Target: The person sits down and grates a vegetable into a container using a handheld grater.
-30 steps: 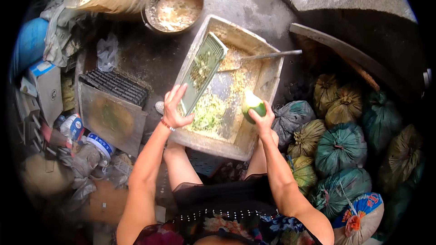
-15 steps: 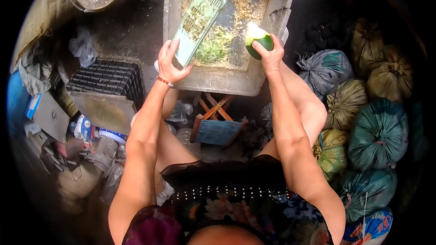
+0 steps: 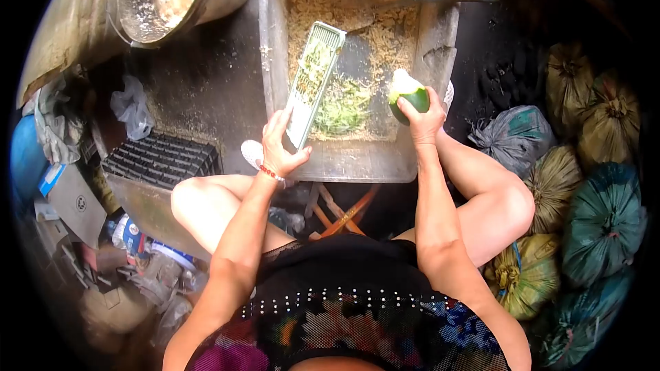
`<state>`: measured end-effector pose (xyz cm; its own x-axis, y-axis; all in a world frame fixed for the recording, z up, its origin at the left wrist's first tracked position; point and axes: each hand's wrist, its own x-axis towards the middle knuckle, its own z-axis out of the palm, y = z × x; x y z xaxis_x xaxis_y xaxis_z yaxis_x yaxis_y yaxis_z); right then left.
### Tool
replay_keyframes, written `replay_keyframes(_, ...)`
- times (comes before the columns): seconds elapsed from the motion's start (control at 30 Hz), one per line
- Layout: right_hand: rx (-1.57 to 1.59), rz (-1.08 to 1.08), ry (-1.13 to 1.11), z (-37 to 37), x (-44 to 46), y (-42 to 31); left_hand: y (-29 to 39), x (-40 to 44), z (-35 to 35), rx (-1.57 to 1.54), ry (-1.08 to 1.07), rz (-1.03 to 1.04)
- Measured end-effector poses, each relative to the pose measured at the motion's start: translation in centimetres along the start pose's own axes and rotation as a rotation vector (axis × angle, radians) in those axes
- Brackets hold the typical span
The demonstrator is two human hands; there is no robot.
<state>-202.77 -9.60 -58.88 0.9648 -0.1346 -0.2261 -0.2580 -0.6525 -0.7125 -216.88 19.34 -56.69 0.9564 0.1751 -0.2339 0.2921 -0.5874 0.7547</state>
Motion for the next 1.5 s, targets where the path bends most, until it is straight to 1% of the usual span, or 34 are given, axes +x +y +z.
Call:
replay_keyframes(0.07, -0.023, 0.025, -0.022, 0.2, 0.1, 0.4, -0.1, 0.1, 0.2, -0.06, -0.001, -0.028)
replay_keyframes(0.13, 0.048, 0.043, -0.054, -0.4, 0.0, -0.1, 0.7, 0.5, 0.1, -0.057, 0.008, -0.027)
replay_keyframes(0.17, 0.067, 0.068, -0.124, -0.6, -0.2, 0.9, 0.5, 0.0, -0.3, -0.077, 0.001, -0.01)
replay_keyframes(0.23, -0.093, 0.013, -0.106, -0.9, -0.2, 1.5, -0.6, -0.8, 0.5, -0.093, 0.025, 0.03)
replay_keyframes(0.3, -0.144, -0.019, -0.118, -1.6, -0.5, 0.5, -1.8, -1.3, 1.9, -0.541, -0.077, -0.477)
replay_keyframes(0.33, -0.246, -0.031, -0.09, -2.2, -1.1, -1.3, -0.5, -1.6, 1.2, -0.537, -0.052, -0.449)
replay_keyframes(0.37, -0.35, -0.033, -0.061, -3.0, -1.9, -2.5, 1.6, -2.1, 0.4, -0.687, -0.071, -0.586)
replay_keyframes(0.4, -0.338, -0.053, -0.05, -3.6, -2.7, -2.5, 3.7, -3.0, 0.0, -0.843, -0.092, -0.725)
replay_keyframes(0.43, -0.067, 0.063, -0.086, -3.8, -3.4, -2.2, 5.5, -4.1, 0.0, -1.005, -0.079, -0.821)
replay_keyframes(0.47, 0.206, 0.17, -0.131, -4.3, -4.0, -2.4, 7.0, -4.8, -0.1, -1.012, -0.055, -0.788)
replay_keyframes(0.5, 0.641, 0.289, -0.222, -4.1, -4.8, -2.5, 8.2, -5.3, -0.1, -1.205, -0.081, -0.878)
replay_keyframes(0.53, 0.804, 0.455, -0.273, -4.1, -5.5, -3.2, 9.2, -5.9, 0.2, -1.4, -0.122, -0.966)
replay_keyframes(0.6, 0.853, 0.546, -0.344, -4.4, -6.9, -4.9, 9.5, -6.0, 2.2, -1.619, -0.173, -0.949)
replay_keyframes(0.63, 0.85, 0.517, -0.365, -4.0, -7.5, -5.2, 10.0, -6.0, 2.9, -1.715, -0.206, -0.946)
replay_keyframes(0.67, 0.821, 0.524, -0.403, -4.1, -8.1, -6.0, 10.1, -6.1, 3.6, -1.811, -0.239, -0.952)
replay_keyframes(0.73, 0.804, 0.524, -0.471, -3.1, -8.8, -6.5, 9.4, -5.8, 5.4, -1.804, -0.24, -1.043)
replay_keyframes(0.77, 0.725, 0.486, -0.498, -2.6, -9.0, -6.9, 8.6, -5.9, 6.0, -1.875, -0.281, -1.047)
replay_keyframes(0.8, 0.647, 0.465, -0.348, -1.4, -9.9, -7.5, 7.9, -5.7, 6.5, -1.945, -0.321, -1.045)
replay_keyframes(0.87, 0.469, 0.276, -0.326, 1.4, -10.0, -5.6, 6.7, -5.2, 7.3, -1.976, -0.322, -1.063)
replay_keyframes(0.9, 0.312, 0.104, -0.326, 3.1, -9.5, -3.8, 6.1, -4.6, 7.5, -1.97, -0.336, -1.07)
replay_keyframes(0.93, 0.155, 0.058, -0.368, 3.2, -9.7, -4.3, 5.8, -3.7, 7.8, -1.989, -0.297, -1.187)
replay_keyframes(1.0, -0.087, -0.071, -0.305, 4.8, -9.3, -2.8, 3.9, -2.8, 9.9, -1.97, -0.282, -1.091)
replay_keyframes(1.03, -0.103, -0.086, -0.284, 4.6, -8.9, -3.2, 4.4, -2.7, 10.4, -1.968, -0.278, -1.011)
replay_keyframes(1.07, -0.127, -0.085, -0.302, 4.6, -7.9, -3.2, 5.5, -2.0, 10.5, -1.978, -0.174, -1.162)
replay_keyframes(1.13, -0.029, -0.012, -0.395, 4.1, -5.9, -3.6, 6.7, -1.0, 9.9, -2.138, -0.161, -1.161)
replay_keyframes(1.17, -0.026, 0.089, -0.502, 3.3, -5.1, -5.8, 6.5, -0.6, 9.8, -2.2, -0.202, -1.084)
replay_keyframes(1.2, -0.047, 0.105, -0.516, 2.7, -5.3, -7.0, 7.1, -0.4, 9.8, -2.217, -0.193, -1.11)
replay_keyframes(1.27, -0.329, -0.171, -0.442, 1.5, -6.3, -8.1, 8.9, 0.8, 9.4, -2.085, -0.022, -1.065)
replay_keyframes(1.3, -0.291, -0.183, -0.429, 1.1, -7.0, -8.0, 9.5, 1.2, 9.1, -2.211, 0.044, -1.075)
replay_keyframes(1.33, -0.268, -0.207, -0.407, 1.0, -7.4, -7.9, 9.1, 1.4, 9.2, -2.245, 0.01, -1.072)
replay_keyframes(1.4, -0.286, -0.197, -0.337, 4.3, -5.7, -7.4, 8.1, 0.9, 9.3, -2.082, -0.109, -1.257)
replay_keyframes(1.43, -0.372, -0.095, -0.336, 7.1, -3.3, -7.0, 6.6, 0.2, 11.3, -2.221, -0.196, -1.09)
replay_keyframes(1.47, -0.376, -0.04, -0.339, 9.6, -0.8, -7.0, 7.2, 0.6, 11.0, -2.254, -0.139, -1.184)
replay_keyframes(1.5, -0.469, -0.034, -0.355, 11.8, 1.5, -6.4, 7.6, 1.4, 10.8, -2.229, -0.114, -1.204)
